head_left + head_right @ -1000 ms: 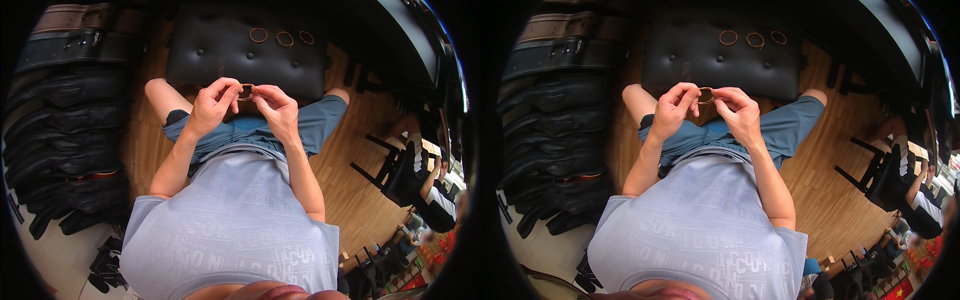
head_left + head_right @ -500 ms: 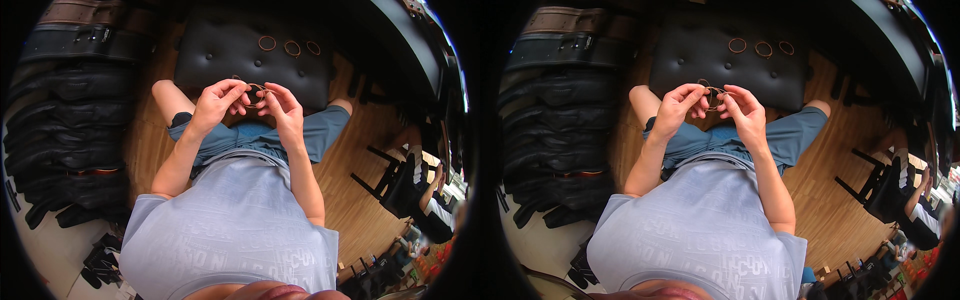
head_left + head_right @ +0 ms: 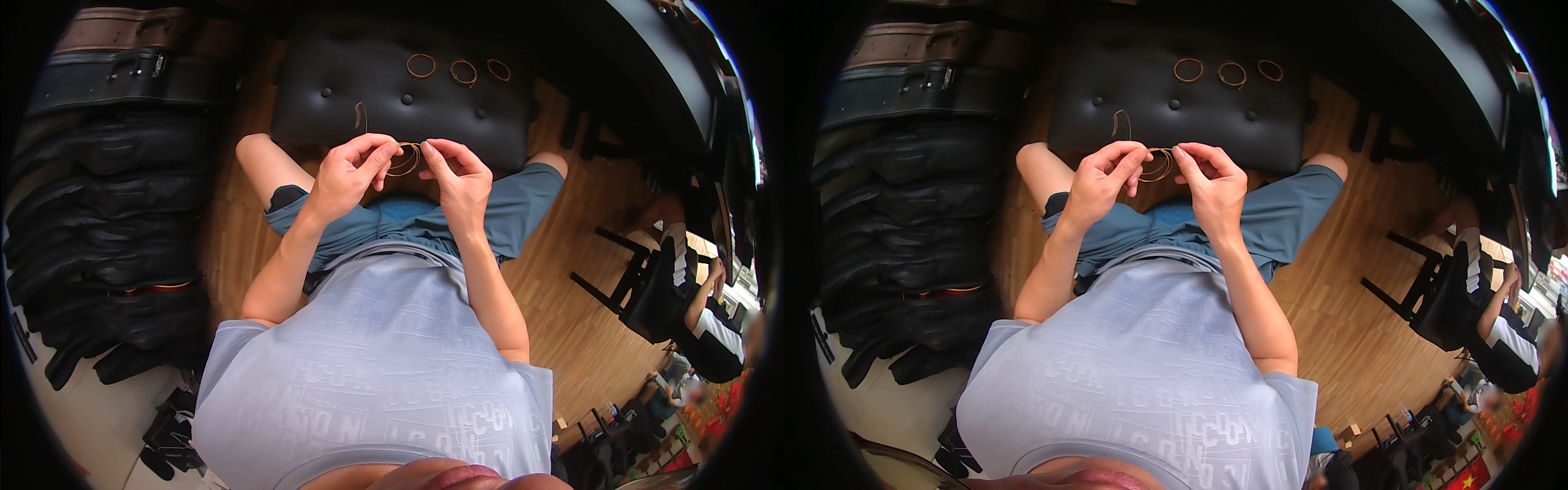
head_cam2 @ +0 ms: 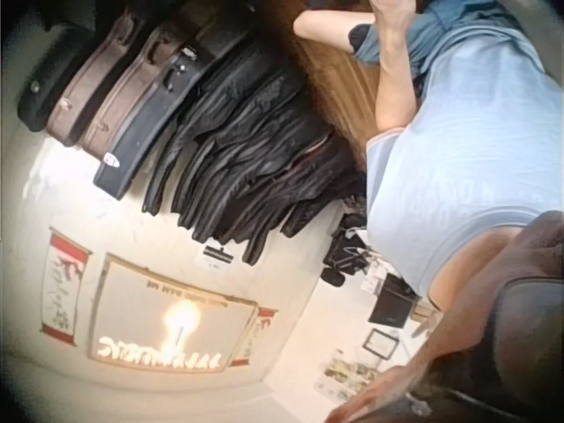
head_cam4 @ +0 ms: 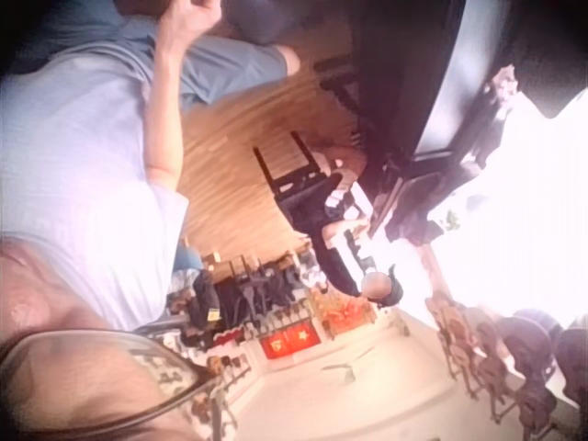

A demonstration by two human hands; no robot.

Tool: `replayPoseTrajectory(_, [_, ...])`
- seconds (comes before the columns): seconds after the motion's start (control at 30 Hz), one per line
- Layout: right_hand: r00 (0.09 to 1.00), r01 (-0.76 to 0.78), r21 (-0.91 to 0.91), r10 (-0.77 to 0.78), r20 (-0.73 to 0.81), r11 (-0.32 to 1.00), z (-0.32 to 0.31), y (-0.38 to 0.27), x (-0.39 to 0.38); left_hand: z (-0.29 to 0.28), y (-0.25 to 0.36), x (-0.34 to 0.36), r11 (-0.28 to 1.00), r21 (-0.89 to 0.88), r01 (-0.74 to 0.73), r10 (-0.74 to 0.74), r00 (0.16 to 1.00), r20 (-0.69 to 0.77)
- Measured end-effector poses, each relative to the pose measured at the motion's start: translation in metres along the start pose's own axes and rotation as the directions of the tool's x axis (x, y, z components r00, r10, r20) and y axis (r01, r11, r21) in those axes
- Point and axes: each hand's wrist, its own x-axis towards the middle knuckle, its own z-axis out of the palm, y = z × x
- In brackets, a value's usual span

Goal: The person sits on a piano bench and repeatedly shapes a thin copper wire into circular loops by hand. They place each finished loop on the bench and continue forming additional loops from the same wire.

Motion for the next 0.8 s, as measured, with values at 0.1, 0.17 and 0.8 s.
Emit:
replayPoseTrajectory(0.1, [0.998,0.053,0.018,-0.053,0.042,0.998,0.003,0.004,-0.001,0.001,-0.003,0.001,1.0,-0.027,0.002,-0.002,1.0,0.016])
replayPoseTrajectory(0.17, [0.994,0.048,0.026,-0.051,0.094,0.998,0.005,0.006,-0.003,0.002,-0.003,0.001,0.999,-0.033,0.007,-0.006,1.0,0.025])
replayPoseTrajectory(0.8, [0.963,-0.105,0.168,0.058,0.262,0.98,-0.001,0.002,0.009,-0.002,-0.002,0.015,0.993,-0.101,-0.067,0.064,0.997,-0.032])
